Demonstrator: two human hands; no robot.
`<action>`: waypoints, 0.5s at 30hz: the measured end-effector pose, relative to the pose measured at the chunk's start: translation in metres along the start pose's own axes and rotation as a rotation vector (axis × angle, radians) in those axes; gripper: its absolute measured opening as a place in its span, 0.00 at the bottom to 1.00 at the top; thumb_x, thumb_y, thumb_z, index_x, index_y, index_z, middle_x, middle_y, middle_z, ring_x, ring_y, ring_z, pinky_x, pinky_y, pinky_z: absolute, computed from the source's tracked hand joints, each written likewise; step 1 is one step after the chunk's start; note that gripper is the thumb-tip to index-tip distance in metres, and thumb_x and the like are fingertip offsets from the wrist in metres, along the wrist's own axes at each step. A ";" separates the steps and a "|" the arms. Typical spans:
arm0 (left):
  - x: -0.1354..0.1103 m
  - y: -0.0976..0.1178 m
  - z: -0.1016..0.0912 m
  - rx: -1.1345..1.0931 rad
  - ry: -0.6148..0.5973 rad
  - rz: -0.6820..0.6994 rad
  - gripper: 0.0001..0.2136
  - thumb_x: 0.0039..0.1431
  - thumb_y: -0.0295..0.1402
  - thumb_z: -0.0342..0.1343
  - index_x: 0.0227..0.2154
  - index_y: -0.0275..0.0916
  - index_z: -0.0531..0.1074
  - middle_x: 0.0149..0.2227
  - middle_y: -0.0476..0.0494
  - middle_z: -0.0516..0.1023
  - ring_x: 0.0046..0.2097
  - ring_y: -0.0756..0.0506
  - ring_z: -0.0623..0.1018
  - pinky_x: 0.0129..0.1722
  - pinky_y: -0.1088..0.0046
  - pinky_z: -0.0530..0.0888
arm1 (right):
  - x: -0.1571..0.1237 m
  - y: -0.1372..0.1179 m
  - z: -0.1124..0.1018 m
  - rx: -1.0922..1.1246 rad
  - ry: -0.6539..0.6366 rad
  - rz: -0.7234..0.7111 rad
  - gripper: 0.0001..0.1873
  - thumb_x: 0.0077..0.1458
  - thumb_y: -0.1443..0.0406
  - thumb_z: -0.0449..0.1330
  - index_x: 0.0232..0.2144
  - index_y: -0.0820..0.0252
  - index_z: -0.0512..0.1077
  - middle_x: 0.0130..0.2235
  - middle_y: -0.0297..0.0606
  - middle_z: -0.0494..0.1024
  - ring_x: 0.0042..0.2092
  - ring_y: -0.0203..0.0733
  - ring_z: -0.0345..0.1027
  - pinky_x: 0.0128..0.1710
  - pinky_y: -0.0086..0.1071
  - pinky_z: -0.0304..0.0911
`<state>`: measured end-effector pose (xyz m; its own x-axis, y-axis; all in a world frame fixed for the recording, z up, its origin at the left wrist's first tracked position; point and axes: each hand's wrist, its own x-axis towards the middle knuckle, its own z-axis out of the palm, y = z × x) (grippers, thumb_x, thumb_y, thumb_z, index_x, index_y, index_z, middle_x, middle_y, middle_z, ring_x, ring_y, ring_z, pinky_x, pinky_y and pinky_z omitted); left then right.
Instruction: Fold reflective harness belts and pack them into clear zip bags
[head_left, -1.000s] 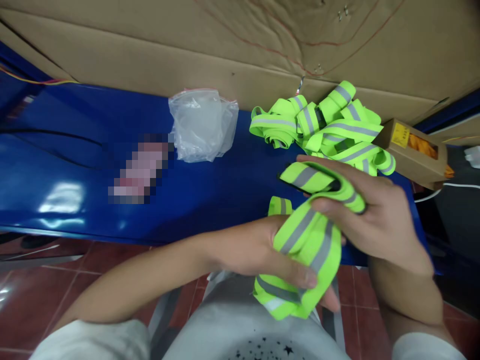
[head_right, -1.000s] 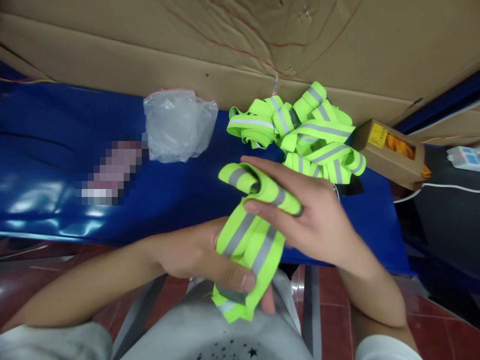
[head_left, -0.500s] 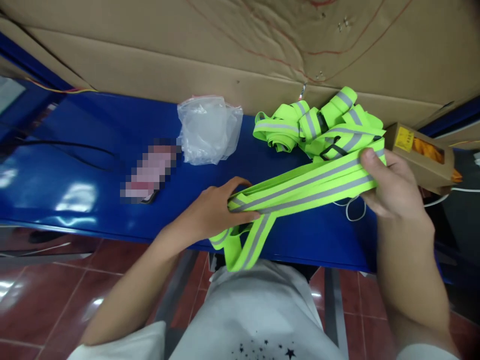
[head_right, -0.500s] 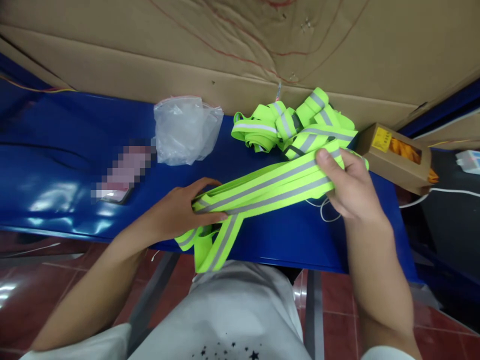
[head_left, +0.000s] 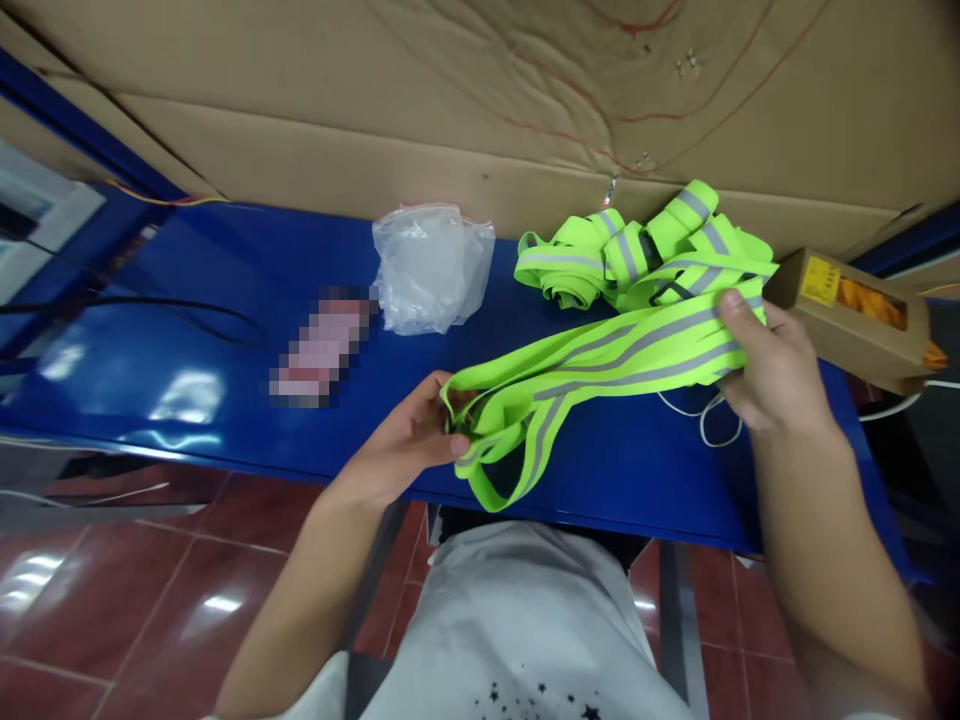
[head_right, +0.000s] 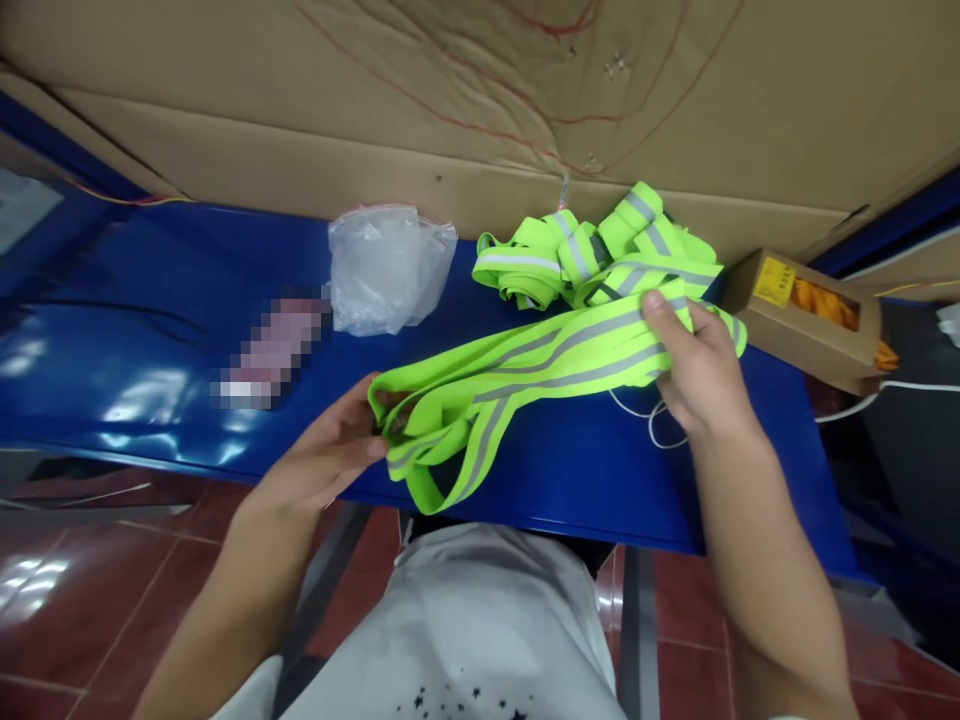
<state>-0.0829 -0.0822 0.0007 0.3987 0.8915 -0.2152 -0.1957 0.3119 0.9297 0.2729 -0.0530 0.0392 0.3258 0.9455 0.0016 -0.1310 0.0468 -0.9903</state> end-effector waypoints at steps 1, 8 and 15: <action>0.000 -0.002 0.003 -0.086 0.012 0.010 0.25 0.45 0.39 0.76 0.43 0.42 0.69 0.41 0.48 0.75 0.40 0.47 0.76 0.38 0.74 0.73 | 0.001 0.001 -0.001 0.022 0.006 0.023 0.19 0.52 0.55 0.74 0.42 0.61 0.82 0.42 0.44 0.85 0.44 0.49 0.82 0.49 0.41 0.78; 0.000 -0.008 0.009 0.128 0.188 0.051 0.14 0.54 0.33 0.69 0.36 0.40 0.68 0.35 0.51 0.73 0.29 0.54 0.72 0.28 0.79 0.68 | 0.007 0.002 -0.008 0.067 0.012 0.096 0.19 0.51 0.57 0.75 0.43 0.60 0.81 0.44 0.44 0.85 0.49 0.50 0.81 0.51 0.38 0.76; 0.002 0.000 0.008 0.381 0.351 0.121 0.10 0.58 0.36 0.65 0.38 0.40 0.71 0.34 0.50 0.72 0.28 0.54 0.71 0.26 0.79 0.66 | -0.003 -0.011 -0.013 -0.004 -0.030 0.081 0.21 0.49 0.55 0.76 0.42 0.61 0.81 0.43 0.47 0.85 0.47 0.52 0.82 0.49 0.40 0.77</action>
<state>-0.0753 -0.0830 0.0025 0.0573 0.9904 -0.1255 0.1439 0.1163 0.9827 0.2858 -0.0601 0.0485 0.2865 0.9552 -0.0741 -0.1515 -0.0312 -0.9880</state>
